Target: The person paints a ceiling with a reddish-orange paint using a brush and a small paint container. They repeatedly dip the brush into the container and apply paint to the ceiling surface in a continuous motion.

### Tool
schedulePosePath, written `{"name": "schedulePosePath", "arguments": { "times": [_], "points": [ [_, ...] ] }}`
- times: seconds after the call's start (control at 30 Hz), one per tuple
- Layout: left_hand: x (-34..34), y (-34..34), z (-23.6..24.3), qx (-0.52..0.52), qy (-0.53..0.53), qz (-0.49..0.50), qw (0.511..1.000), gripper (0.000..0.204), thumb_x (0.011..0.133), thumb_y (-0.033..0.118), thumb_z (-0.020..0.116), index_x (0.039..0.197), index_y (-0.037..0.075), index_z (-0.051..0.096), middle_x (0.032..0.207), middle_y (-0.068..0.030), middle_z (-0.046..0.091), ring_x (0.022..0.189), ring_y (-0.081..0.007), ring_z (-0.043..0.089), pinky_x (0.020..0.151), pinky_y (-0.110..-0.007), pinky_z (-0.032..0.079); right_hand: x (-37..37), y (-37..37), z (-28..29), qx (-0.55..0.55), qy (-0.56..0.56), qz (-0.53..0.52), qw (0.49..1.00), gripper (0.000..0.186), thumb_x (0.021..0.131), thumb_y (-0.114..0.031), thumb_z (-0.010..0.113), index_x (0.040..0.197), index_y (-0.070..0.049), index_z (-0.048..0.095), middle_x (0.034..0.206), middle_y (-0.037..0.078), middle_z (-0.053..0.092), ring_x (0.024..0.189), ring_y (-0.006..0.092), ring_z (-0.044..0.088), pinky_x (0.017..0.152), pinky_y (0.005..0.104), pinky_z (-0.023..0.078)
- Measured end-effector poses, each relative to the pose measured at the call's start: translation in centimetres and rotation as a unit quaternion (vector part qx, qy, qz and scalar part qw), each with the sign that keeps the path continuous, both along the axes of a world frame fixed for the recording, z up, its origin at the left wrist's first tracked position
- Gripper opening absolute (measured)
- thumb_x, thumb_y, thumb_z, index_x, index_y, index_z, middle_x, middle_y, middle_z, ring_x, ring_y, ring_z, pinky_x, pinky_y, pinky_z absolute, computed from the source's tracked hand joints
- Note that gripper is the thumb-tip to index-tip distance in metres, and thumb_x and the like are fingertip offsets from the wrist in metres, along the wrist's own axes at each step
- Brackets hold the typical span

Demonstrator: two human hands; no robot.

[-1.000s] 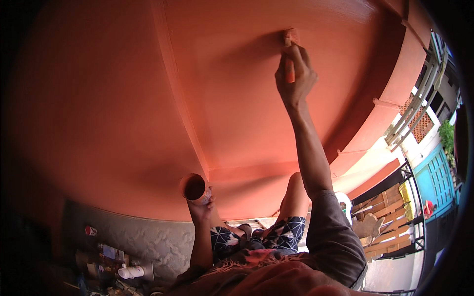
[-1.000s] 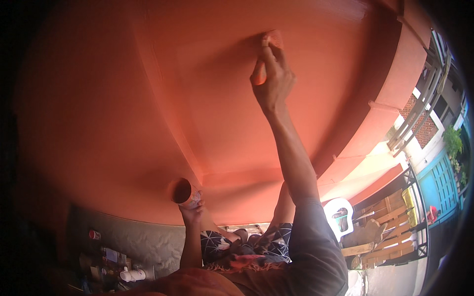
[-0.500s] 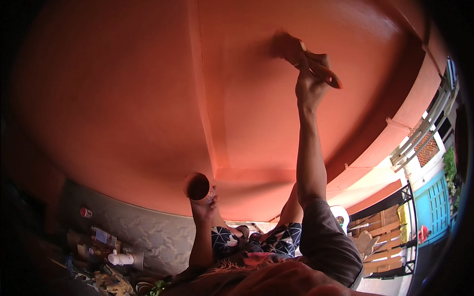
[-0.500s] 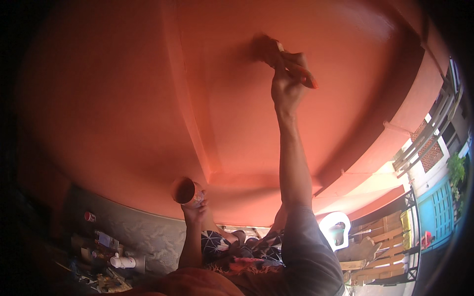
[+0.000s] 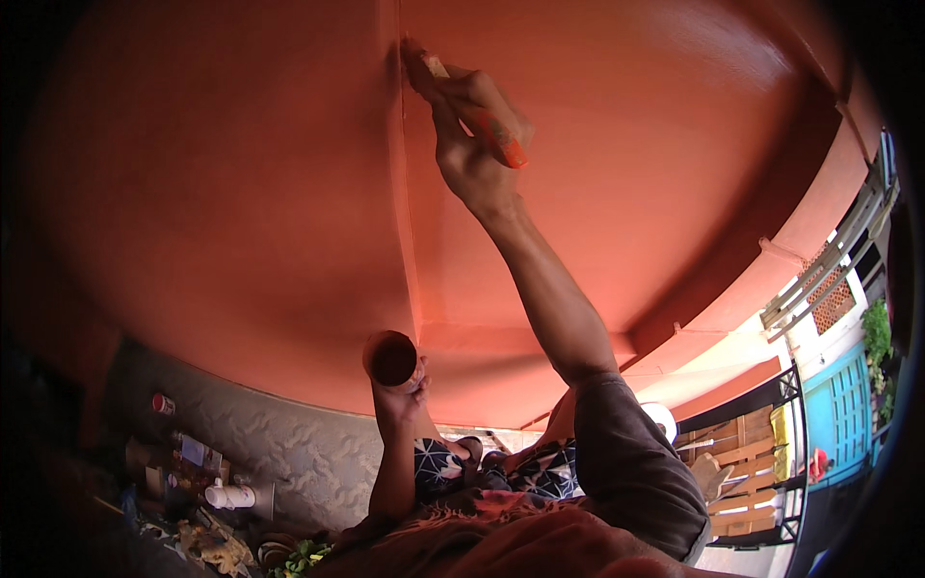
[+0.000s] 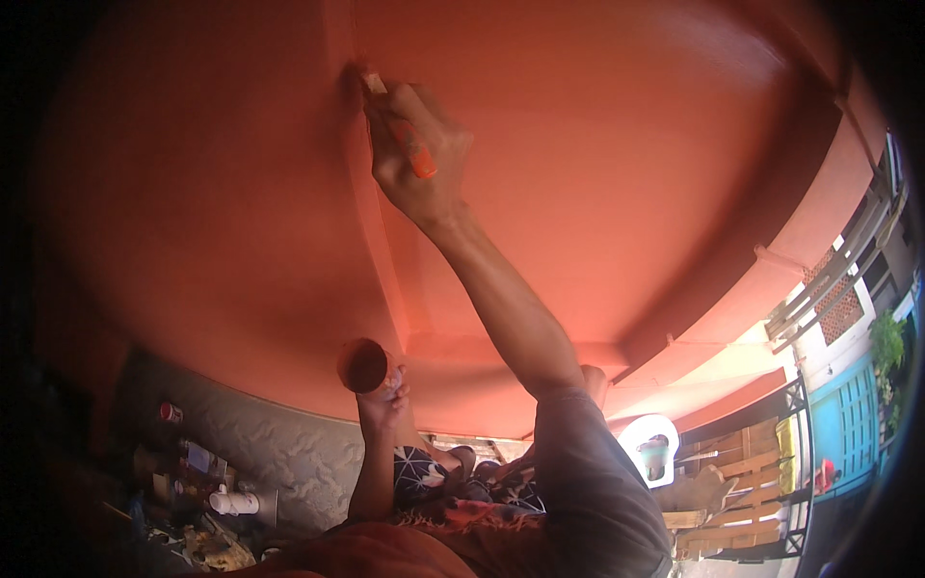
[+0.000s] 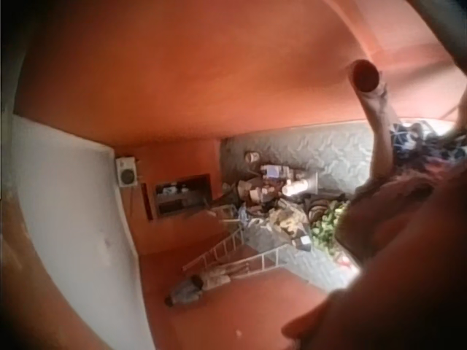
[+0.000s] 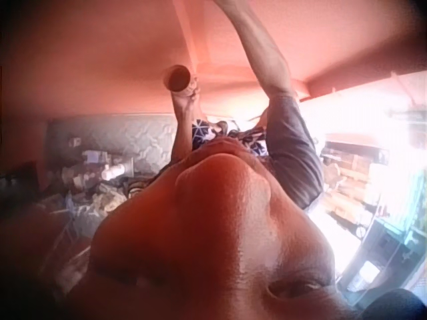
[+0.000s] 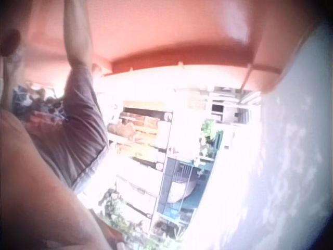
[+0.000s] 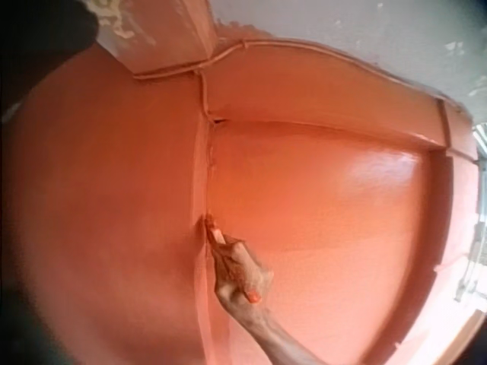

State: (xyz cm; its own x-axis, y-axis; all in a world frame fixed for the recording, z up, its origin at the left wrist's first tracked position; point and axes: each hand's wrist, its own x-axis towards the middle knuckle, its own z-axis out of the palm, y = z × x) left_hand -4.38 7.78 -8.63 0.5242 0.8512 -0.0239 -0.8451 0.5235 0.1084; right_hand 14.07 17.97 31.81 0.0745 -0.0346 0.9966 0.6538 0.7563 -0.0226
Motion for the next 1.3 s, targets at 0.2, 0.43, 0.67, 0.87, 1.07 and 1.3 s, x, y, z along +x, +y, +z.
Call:
{"name": "schedulePosePath", "arguments": {
  "times": [0.2,0.43,0.67,0.87,1.07,1.3],
  "points": [
    [0.0,-0.3,-0.3,-0.011,-0.016,0.026,0.999,0.055,0.097,0.056,0.051,0.124,0.009,0.06,0.112,-0.0212,0.061,0.071,-0.0295,0.06,0.046,-0.029,0.049,6.3,-2.8,-0.2,-0.033,0.181,0.058,0.981,0.007,0.093,0.006,0.061,0.086,0.005,0.061,0.086,0.009,0.069,0.078,0.0171,0.068,0.077,0.0317,0.057],
    [-0.8,1.3,-4.0,0.056,-0.047,-0.051,0.996,0.063,0.09,0.051,0.062,0.138,0.011,0.052,0.135,-0.021,0.051,0.087,-0.0312,0.057,0.054,-0.03,0.051,2.9,-2.9,-0.4,-0.095,0.113,0.085,0.985,0.007,0.093,0.0,0.066,0.089,0.005,0.064,0.099,0.009,0.068,0.089,0.017,0.067,0.082,0.0341,0.058],
    [-0.7,0.4,-3.2,0.04,-0.01,0.008,0.999,0.06,0.092,0.051,0.06,0.136,0.01,0.054,0.135,-0.0204,0.052,0.083,-0.0304,0.056,0.051,-0.029,0.05,5.5,-4.0,0.0,-0.006,0.222,0.062,0.973,0.007,0.093,0.001,0.066,0.092,0.005,0.06,0.094,0.009,0.069,0.083,0.0157,0.067,0.077,0.0323,0.058],
    [-0.2,0.6,-2.9,0.042,-0.036,-0.021,0.998,0.063,0.09,0.052,0.062,0.138,0.01,0.053,0.133,-0.0196,0.054,0.081,-0.0302,0.056,0.05,-0.028,0.05,2.0,-1.7,-0.4,-0.126,0.091,0.135,0.979,0.005,0.093,0.0,0.068,0.089,0.004,0.067,0.094,0.007,0.069,0.079,0.0149,0.067,0.069,0.031,0.056],
    [-0.5,0.8,-2.7,0.045,-0.04,-0.021,0.998,0.065,0.089,0.053,0.064,0.139,0.013,0.052,0.127,-0.0193,0.054,0.081,-0.0317,0.056,0.053,-0.032,0.05,8.4,-1.7,-2.3,-0.028,0.133,0.06,0.989,0.005,0.092,0.001,0.068,0.087,0.003,0.067,0.089,0.005,0.067,0.08,0.0144,0.067,0.069,0.0299,0.055],
    [-0.8,0.9,-3.8,0.068,-0.082,-0.046,0.993,0.069,0.088,0.048,0.068,0.143,0.013,0.045,0.133,-0.0186,0.048,0.087,-0.0329,0.057,0.061,-0.033,0.052,25.1,-11.1,-3.3,0.004,0.271,-0.149,0.951,0.013,0.092,-0.006,0.071,0.095,0.004,0.063,0.096,0.012,0.07,0.086,0.0172,0.069,0.078,0.0301,0.06]
  ]
}}
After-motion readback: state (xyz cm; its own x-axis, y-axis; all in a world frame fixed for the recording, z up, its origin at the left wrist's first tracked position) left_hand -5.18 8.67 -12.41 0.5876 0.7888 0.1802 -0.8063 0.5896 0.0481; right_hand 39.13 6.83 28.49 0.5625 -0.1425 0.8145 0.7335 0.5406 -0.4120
